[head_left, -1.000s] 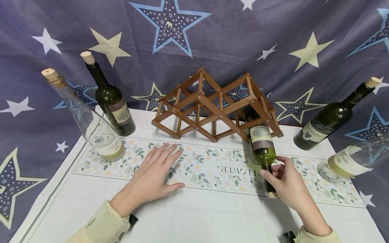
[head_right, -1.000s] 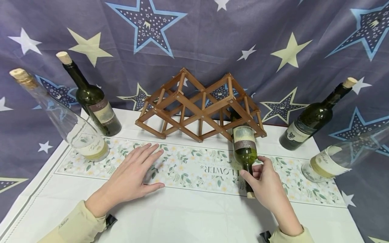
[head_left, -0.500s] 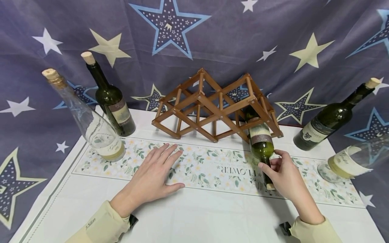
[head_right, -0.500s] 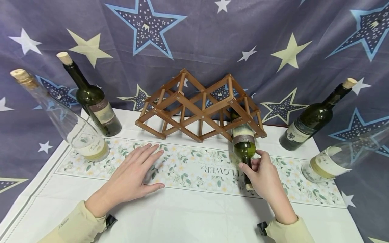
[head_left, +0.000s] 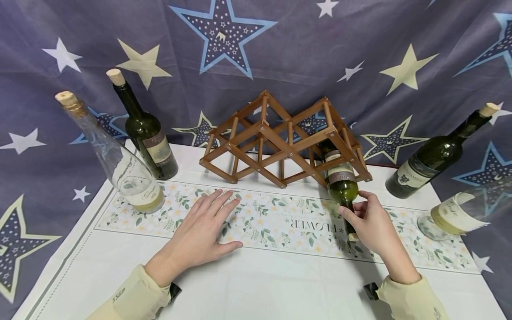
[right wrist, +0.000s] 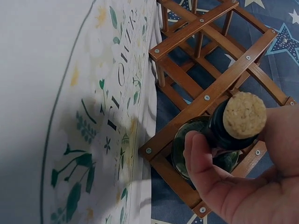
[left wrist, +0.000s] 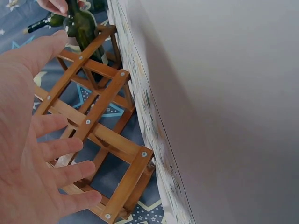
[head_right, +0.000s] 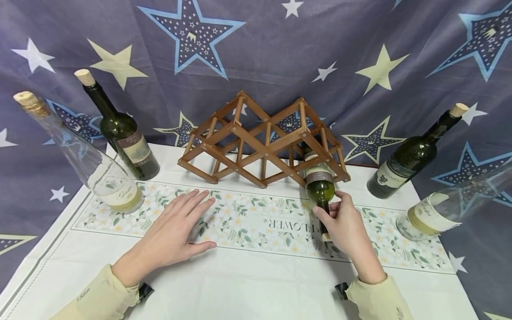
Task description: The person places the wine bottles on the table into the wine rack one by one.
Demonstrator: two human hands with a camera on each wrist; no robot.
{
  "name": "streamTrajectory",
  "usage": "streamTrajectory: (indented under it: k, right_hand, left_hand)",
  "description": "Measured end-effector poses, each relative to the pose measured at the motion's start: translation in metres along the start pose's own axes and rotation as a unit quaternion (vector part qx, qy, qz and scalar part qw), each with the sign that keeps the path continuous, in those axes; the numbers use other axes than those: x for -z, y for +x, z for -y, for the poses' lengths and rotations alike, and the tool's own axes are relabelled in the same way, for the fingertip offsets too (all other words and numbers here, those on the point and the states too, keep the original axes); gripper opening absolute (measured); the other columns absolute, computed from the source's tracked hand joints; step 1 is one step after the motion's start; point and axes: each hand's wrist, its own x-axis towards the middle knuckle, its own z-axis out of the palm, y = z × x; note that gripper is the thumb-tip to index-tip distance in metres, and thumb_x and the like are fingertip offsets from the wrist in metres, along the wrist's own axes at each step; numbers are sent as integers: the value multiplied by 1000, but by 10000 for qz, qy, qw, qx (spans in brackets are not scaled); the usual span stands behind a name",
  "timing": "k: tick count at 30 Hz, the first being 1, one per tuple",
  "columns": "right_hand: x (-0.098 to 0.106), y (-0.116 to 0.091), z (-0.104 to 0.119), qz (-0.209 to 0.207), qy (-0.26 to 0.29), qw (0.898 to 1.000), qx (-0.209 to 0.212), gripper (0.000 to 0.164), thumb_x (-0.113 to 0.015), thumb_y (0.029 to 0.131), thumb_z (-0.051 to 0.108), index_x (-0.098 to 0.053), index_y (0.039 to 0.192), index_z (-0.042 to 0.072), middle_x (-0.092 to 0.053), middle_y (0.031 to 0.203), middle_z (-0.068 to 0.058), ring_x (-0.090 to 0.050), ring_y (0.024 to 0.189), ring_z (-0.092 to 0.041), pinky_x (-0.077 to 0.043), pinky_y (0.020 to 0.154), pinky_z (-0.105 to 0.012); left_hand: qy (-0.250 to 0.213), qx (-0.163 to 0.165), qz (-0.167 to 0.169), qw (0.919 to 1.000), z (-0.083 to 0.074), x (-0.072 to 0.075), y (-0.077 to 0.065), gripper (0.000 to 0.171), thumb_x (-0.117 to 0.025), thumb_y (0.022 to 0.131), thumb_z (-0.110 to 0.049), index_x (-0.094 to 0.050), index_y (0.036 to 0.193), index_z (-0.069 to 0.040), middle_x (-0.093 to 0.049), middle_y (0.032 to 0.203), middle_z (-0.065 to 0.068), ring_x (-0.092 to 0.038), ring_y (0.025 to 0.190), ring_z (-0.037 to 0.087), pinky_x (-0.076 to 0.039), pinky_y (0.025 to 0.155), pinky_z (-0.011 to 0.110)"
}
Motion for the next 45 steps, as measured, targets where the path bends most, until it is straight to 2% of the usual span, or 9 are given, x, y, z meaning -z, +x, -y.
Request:
streamTrajectory:
  k: [13,20,30,45]
  right_hand:
    - [-1,13,4,-59,-3,10000,-9,91,-59,95,53,-22,152,-9,-61,116,-22,-64,100,-31,-57,70,-36]
    - [-1,16,5,-107,-44,9999,18,94,-56,94,57,-23,151,-9,-62,115,-22,-65,99,-30,-56,72,-38]
    - [-2,21,6,-90,-9,9999,-92,92,-57,95,54,-22,152,-8,-60,116,-21,-63,101,-31,-56,69,-35]
    - [-2,25,6,-147,-75,9999,28,86,-58,98,47,-23,151,-10,-59,114,-21,-61,98,-31,-54,76,-42]
  left_hand:
    - [-85,11,-2,10000,-1,1,0,99,-65,77,-73,-41,153,-14,-33,158,11,-27,144,36,-18,114,59]
    - [-55,-14,-13,10000,-1,0,0,98,-63,78,-74,-41,153,-14,-32,158,10,-28,143,37,-19,114,60]
    - [-11,10,10,10000,0,0,0,99,-62,78,-76,-41,152,-14,-31,159,10,-28,144,36,-18,115,59]
    - [28,52,78,10000,-2,1,1,98,-62,79,-75,-40,153,-15,-33,158,10,-28,144,36,-18,115,56]
